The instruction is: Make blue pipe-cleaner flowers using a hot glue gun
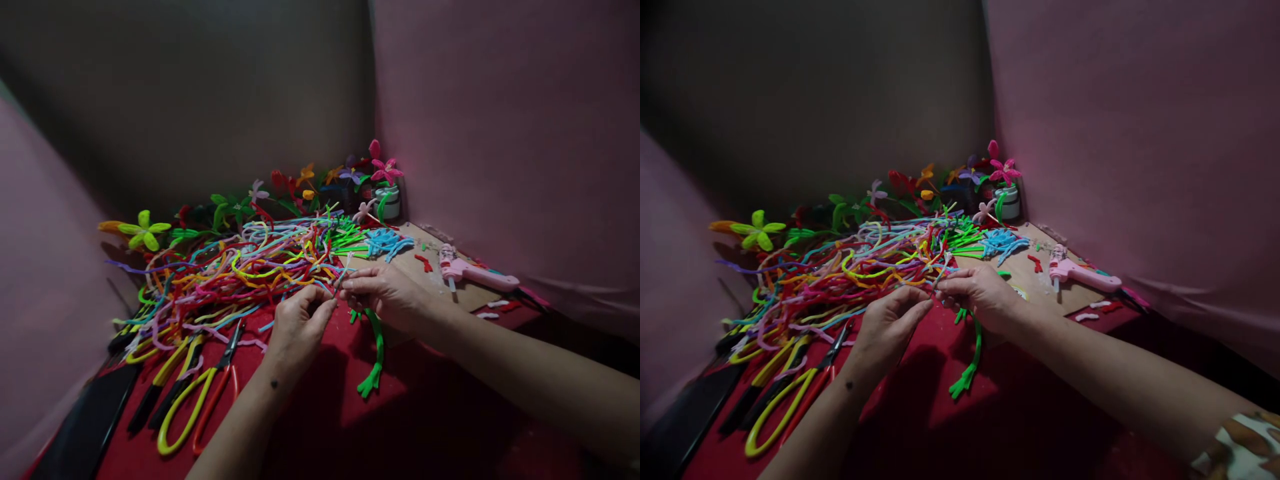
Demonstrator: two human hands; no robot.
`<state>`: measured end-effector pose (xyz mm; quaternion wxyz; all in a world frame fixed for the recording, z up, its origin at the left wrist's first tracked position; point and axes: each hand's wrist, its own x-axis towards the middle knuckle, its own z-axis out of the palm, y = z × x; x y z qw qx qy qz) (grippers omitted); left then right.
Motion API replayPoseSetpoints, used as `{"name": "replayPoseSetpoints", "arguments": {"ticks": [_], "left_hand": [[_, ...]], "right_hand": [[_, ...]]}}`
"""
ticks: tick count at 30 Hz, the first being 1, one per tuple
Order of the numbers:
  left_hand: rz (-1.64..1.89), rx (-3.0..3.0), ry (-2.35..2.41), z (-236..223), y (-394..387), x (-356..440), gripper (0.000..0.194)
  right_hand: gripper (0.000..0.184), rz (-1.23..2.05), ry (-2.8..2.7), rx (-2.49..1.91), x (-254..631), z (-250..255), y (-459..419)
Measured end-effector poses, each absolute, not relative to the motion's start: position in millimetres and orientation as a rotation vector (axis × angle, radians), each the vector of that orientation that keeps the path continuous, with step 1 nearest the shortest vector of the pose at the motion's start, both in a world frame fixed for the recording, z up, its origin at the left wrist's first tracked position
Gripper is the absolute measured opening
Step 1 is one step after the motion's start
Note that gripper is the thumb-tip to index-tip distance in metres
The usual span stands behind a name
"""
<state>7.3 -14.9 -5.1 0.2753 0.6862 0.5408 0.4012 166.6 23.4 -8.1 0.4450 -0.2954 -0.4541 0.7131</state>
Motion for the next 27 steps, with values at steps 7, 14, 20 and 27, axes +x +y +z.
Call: {"name": "replayPoseSetpoints", "arguments": {"ticks": [7,14,20,27], "left_hand": [[0.988,1.681,1.333,2.6,-18.1,7.0,0.019],[1.019,1.701,1.315,4.4,-19.5,8.6,0.018],[1.02,1.74,1.358,4.5,-19.0,10.6,0.018],[1.034,1.754,1.319,0.5,-15.9,5.4,0.016]], "right_hand": [[0.015,1.7,-1.25,-0.684,166.8,-9.9,26.1],[0.015,1.743,-1.173,-0.647,162.0,-4.8,21.6],[0.016,1.864,-1.065,-0.644,159.0,-7.4,26.3],[0.016,1.968,-1.064,-0.648,158.8,-10.4,35.9]]}}
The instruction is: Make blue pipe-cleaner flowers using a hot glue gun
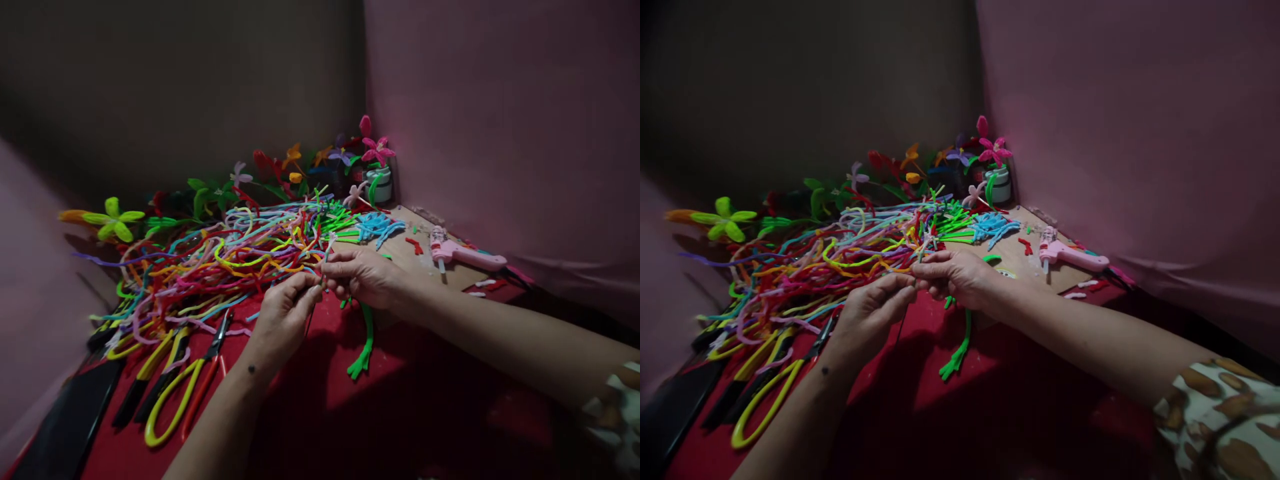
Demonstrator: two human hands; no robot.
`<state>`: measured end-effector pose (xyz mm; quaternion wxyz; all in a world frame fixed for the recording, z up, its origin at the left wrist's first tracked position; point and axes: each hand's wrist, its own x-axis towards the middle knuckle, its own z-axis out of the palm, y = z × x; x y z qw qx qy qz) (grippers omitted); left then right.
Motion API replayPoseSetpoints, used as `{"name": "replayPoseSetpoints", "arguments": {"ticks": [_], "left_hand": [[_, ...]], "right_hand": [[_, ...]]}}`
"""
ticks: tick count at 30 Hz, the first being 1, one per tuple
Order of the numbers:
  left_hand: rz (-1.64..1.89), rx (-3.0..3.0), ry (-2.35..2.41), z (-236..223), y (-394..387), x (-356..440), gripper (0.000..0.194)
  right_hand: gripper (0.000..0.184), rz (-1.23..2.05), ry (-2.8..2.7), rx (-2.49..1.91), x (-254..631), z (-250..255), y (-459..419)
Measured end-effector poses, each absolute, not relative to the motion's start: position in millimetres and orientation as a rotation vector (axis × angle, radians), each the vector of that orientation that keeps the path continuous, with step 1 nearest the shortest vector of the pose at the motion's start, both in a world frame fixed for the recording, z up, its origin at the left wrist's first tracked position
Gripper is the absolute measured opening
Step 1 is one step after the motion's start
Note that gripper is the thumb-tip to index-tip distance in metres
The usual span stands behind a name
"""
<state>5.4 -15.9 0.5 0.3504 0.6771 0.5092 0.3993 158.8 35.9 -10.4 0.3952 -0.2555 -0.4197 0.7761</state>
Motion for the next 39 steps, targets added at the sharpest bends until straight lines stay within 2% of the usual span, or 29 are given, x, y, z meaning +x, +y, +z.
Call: {"name": "replayPoseSetpoints", "arguments": {"ticks": [10,17,19,23,28,35,39], "left_hand": [[0.969,1.691,1.235,5.5,-18.1,0.6,0.017],[0.865,1.497,1.026,8.0,-17.0,-8.1,0.021],[0.898,1.395,1.007,7.0,-14.8,-7.8,0.024],[1.014,1.265,1.08,4.3,-10.6,-3.7,0.017],[1.056,1.298,1.09,1.0,-9.2,-6.2,0.018],[1.083,1.329,1.105,4.2,-10.3,-10.0,0.016],[1.234,1.234,1.04,7.7,-8.5,-9.8,0.013]], "right_hand": [[0.02,2.13,-1.078,-0.539,156.8,-7.4,41.1],[0.016,2.012,-1.318,-0.4,151.1,-6.5,45.2],[0.018,1.98,-1.276,-0.407,147.0,-5.0,46.5],[0.023,1.933,-1.211,-0.482,138.2,-2.7,45.7],[0.03,1.955,-1.201,-0.466,130.0,-5.4,41.7],[0.017,1.986,-1.28,-0.324,138.1,-2.3,51.0],[0.019,1.813,-1.127,-0.358,153.5,6.4,65.7]]}}
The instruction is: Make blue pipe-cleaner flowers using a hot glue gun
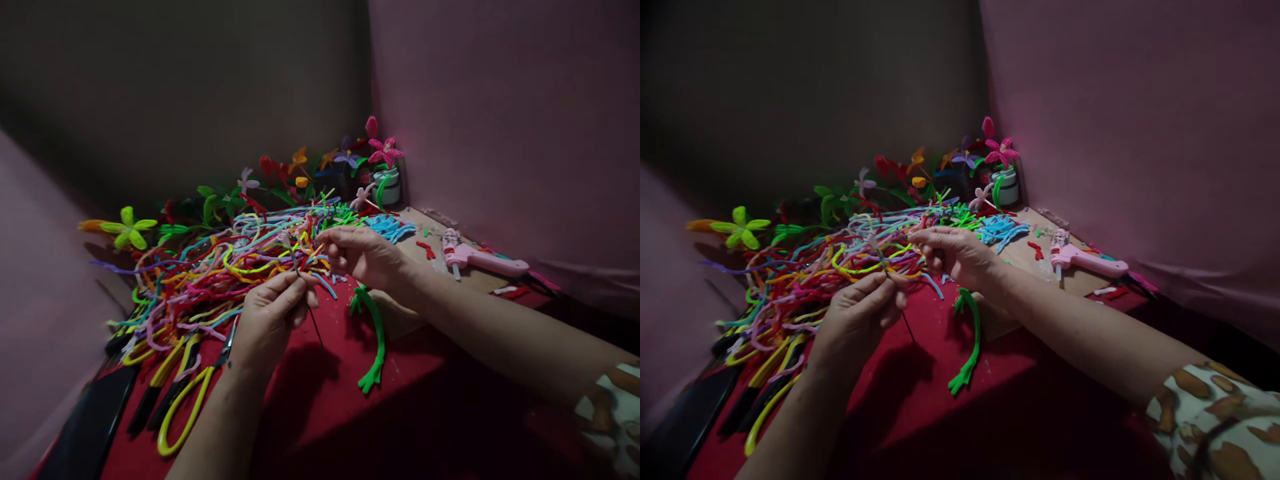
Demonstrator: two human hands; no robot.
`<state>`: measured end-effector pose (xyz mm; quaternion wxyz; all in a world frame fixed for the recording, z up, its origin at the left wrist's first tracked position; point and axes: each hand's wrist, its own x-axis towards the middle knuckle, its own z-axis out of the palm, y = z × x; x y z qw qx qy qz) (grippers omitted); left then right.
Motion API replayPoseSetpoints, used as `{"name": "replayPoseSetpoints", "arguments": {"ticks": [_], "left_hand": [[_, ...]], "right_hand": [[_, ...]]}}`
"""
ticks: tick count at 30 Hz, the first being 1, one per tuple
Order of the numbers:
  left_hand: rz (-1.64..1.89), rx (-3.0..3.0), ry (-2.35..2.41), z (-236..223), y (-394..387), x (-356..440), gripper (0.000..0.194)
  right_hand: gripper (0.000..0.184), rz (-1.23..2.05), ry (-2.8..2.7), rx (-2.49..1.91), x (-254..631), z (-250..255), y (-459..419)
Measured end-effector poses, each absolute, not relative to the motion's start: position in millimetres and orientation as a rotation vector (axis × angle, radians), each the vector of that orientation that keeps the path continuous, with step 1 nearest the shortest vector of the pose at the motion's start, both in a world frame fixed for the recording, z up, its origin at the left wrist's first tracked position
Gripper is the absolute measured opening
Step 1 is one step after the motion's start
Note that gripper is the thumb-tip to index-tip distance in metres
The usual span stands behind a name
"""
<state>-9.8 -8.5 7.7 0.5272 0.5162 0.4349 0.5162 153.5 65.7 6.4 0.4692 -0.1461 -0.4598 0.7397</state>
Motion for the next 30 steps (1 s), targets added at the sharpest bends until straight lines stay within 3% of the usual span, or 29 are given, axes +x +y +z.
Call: {"name": "replayPoseSetpoints", "arguments": {"ticks": [4,9,12,18,30], "left_hand": [[1.341,1.216,1.055,6.2,-5.2,-11.1,0.013],[1.353,1.217,1.07,1.6,-4.0,-10.2,0.012],[1.317,1.205,1.075,0.6,-3.5,-7.2,0.014],[1.306,1.189,1.119,0.0,-1.9,-5.9,0.013],[1.336,1.17,1.17,-6.0,2.7,-11.3,0.017]], "right_hand": [[0.016,1.421,-1.406,-0.65,173.4,10.0,61.4],[0.027,0.438,-2.194,-1.223,192.2,-1.8,22.7],[0.036,0.11,-2.49,-1.401,192.5,-11.8,10.3],[0.021,0.095,-2.693,-1.488,182.4,-14.2,28.5],[0.024,0.085,-2.53,-1.398,158.9,-12.8,71.1]]}}
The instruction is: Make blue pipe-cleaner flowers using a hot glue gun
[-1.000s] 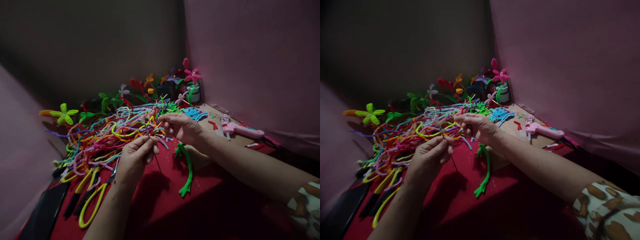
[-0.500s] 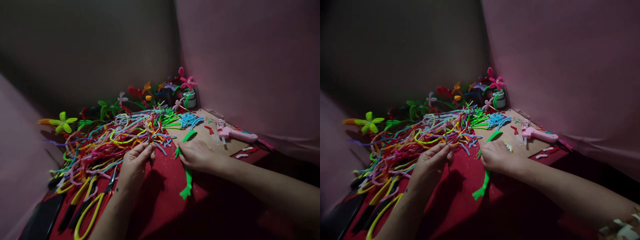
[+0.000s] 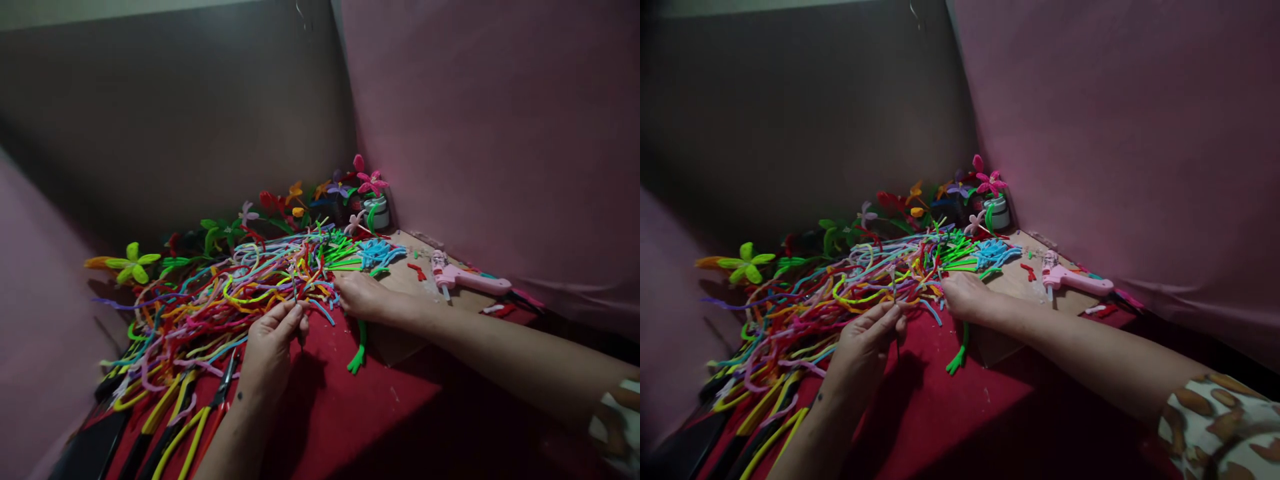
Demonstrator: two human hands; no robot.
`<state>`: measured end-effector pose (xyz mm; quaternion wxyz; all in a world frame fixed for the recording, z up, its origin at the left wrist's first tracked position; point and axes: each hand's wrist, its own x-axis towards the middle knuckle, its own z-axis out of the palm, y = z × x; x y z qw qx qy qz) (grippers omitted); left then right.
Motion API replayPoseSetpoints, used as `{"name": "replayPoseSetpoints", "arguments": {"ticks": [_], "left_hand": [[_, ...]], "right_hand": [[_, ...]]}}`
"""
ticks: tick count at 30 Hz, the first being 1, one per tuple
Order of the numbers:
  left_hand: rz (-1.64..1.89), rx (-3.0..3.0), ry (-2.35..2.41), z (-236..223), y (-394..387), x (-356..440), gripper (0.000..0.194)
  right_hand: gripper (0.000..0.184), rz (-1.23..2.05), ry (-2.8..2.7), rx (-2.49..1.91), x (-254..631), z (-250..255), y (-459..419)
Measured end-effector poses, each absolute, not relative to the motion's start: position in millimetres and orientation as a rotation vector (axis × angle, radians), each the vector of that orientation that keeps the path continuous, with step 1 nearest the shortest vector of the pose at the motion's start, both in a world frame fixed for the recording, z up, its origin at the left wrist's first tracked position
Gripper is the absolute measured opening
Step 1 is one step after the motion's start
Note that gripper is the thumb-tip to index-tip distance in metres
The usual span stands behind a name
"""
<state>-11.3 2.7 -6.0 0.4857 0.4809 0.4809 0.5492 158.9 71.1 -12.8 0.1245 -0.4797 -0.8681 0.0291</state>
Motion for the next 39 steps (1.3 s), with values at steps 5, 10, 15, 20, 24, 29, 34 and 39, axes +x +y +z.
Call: {"name": "replayPoseSetpoints", "arguments": {"ticks": [5,10,15,20,24,29,34,39], "left_hand": [[1.391,1.132,1.153,-10.0,5.3,-12.9,0.019],[1.357,1.064,1.164,1.2,9.2,-6.4,0.021],[1.279,1.118,1.181,25.0,15.3,10.5,0.028],[1.355,1.008,1.136,18.5,33.5,22.3,0.028],[1.352,0.916,1.038,-2.2,42.8,22.2,0.026],[1.285,0.886,1.053,-11.2,38.9,14.4,0.026],[1.247,0.905,1.047,-9.1,35.1,12.3,0.026],[1.289,0.889,1.062,-7.5,34.6,13.2,0.024]], "right_hand": [[0.035,0.043,-2.376,-1.358,159.2,-11.6,85.6],[0.027,0.071,-2.214,-1.277,165.4,-18.6,88.4],[0.026,0.022,-2.137,-1.21,167.8,-22.8,83.0],[0.028,-0.008,-1.871,-1.236,189.9,-11.5,97.8],[0.033,0.004,-1.922,-1.568,217.0,0.0,113.8],[0.028,0.057,-2.059,-1.721,215.8,1.1,119.0],[0.018,0.103,-2.063,-1.792,196.2,-1.9,118.9],[0.027,0.003,-1.836,-1.672,201.8,1.1,112.2]]}}
